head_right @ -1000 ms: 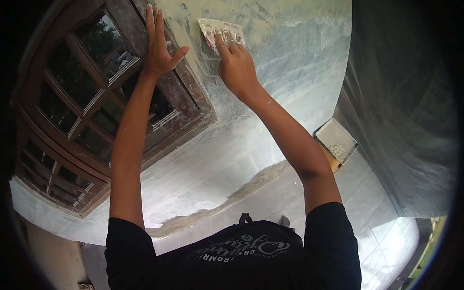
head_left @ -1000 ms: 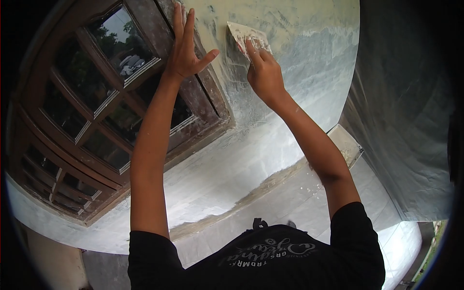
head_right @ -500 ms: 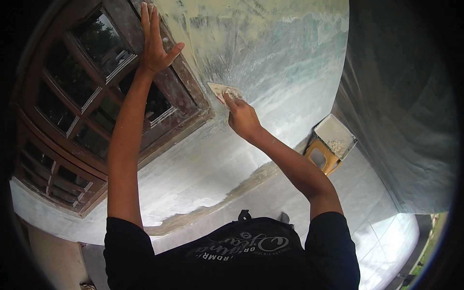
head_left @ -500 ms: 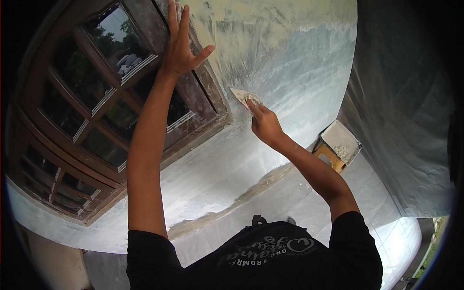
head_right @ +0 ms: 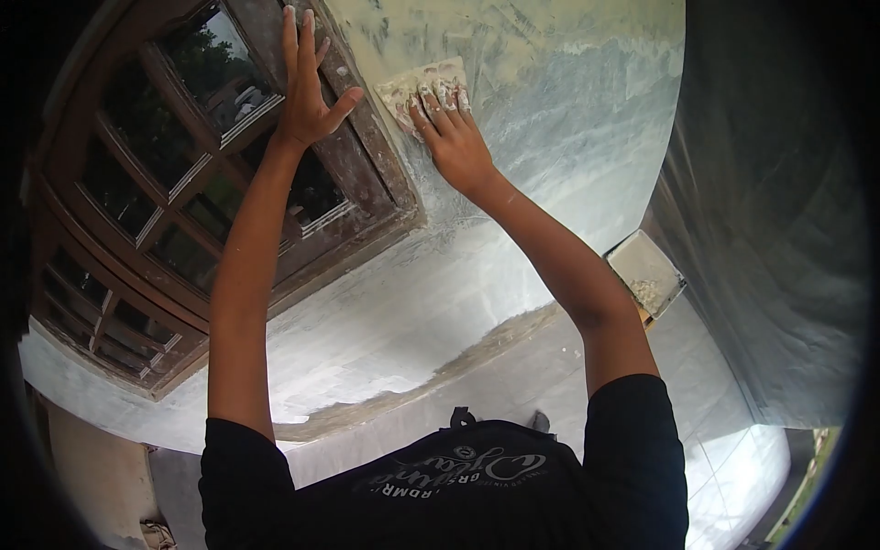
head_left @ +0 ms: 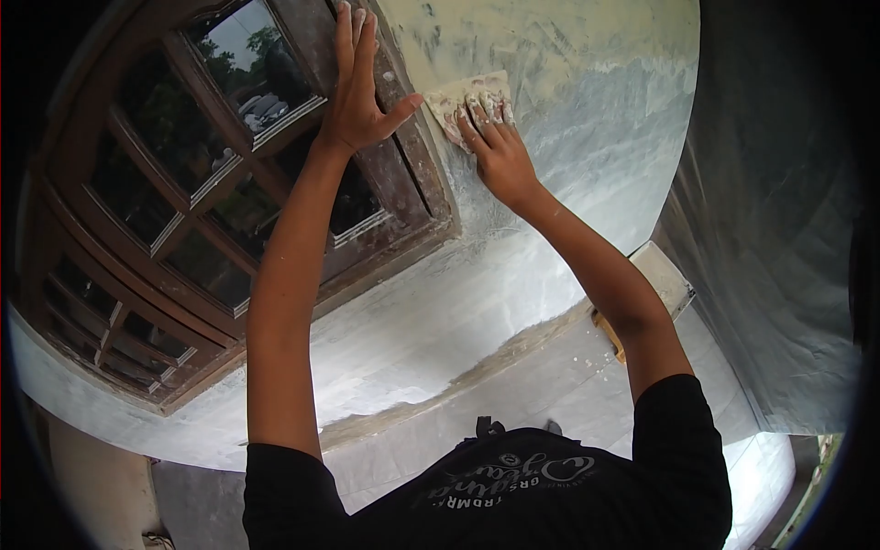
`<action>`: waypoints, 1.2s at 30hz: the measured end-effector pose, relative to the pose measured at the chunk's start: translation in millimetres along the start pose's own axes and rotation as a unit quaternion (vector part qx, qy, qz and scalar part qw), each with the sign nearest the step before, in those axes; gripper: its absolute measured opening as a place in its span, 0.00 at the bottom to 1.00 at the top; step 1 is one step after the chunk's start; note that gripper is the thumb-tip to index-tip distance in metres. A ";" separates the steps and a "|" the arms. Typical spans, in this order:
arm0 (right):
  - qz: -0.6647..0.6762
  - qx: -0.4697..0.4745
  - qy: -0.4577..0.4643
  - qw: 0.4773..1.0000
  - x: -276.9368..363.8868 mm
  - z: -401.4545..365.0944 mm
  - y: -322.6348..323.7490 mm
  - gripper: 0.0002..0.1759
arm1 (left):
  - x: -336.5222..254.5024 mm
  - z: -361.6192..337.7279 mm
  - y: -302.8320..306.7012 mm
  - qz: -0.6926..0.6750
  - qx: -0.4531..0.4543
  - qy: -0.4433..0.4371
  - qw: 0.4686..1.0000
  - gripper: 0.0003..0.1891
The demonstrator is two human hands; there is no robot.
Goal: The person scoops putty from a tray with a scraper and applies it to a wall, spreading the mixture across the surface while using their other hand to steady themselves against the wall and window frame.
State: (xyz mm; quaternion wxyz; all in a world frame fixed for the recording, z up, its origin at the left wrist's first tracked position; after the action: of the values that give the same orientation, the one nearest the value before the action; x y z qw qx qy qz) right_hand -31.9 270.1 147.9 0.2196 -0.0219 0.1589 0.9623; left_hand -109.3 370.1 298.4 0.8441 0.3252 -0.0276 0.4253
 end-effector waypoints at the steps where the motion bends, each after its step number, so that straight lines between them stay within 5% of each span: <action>1: 0.010 0.023 -0.003 1.000 0.2 -21.4 -6.1 0.34 | 0.1 0.2 -0.6 -0.001 0.000 0.001 1.000 0.58; 6: -0.017 0.086 -0.009 0.996 -18.9 -118.0 4.1 0.37 | -5.0 1.7 -2.8 0.015 -0.012 -0.026 0.999 0.58; 8: 0.047 0.154 -0.097 0.982 -52.9 -148.7 -0.2 0.43 | -13.7 1.8 -3.8 0.036 -0.005 -0.026 0.999 0.56; 14: 0.072 -0.044 -0.140 0.986 -63.4 -22.0 67.3 0.38 | -21.4 3.3 -13.1 0.045 -0.024 -0.032 0.998 0.54; 20: -0.026 -0.056 -0.054 0.997 -66.3 36.3 28.6 0.36 | -22.0 -1.7 -14.8 0.092 -0.007 -0.049 0.995 0.54; 27: -0.002 -0.005 -0.056 0.998 -31.7 -87.6 1.0 0.37 | -25.2 -5.9 -21.4 0.094 0.002 -0.050 0.994 0.53; 32: 0.127 0.164 -0.166 0.964 -47.5 -143.2 3.2 0.37 | -30.0 -0.5 -31.2 0.095 -0.012 -0.052 0.994 0.54; 36: 0.100 -0.022 -0.119 0.988 -67.1 -37.5 60.4 0.38 | -28.0 -2.1 -36.4 0.099 -0.008 -0.028 0.995 0.54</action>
State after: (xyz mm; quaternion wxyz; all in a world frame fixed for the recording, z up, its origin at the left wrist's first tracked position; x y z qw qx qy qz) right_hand 1.7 178.9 137.7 0.1387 0.1037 0.1120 0.9785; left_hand -100.9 336.1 268.6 0.7992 0.3260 -0.0864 0.4976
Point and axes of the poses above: each hand's wrist, its own z-axis towards the middle knuckle, its own y-axis out of the back of the hand, x = y × z, the point moved 10 cm from there along z, towards the middle knuckle, and after that the axes turned 2 degrees about x, right-handed, at the moved point
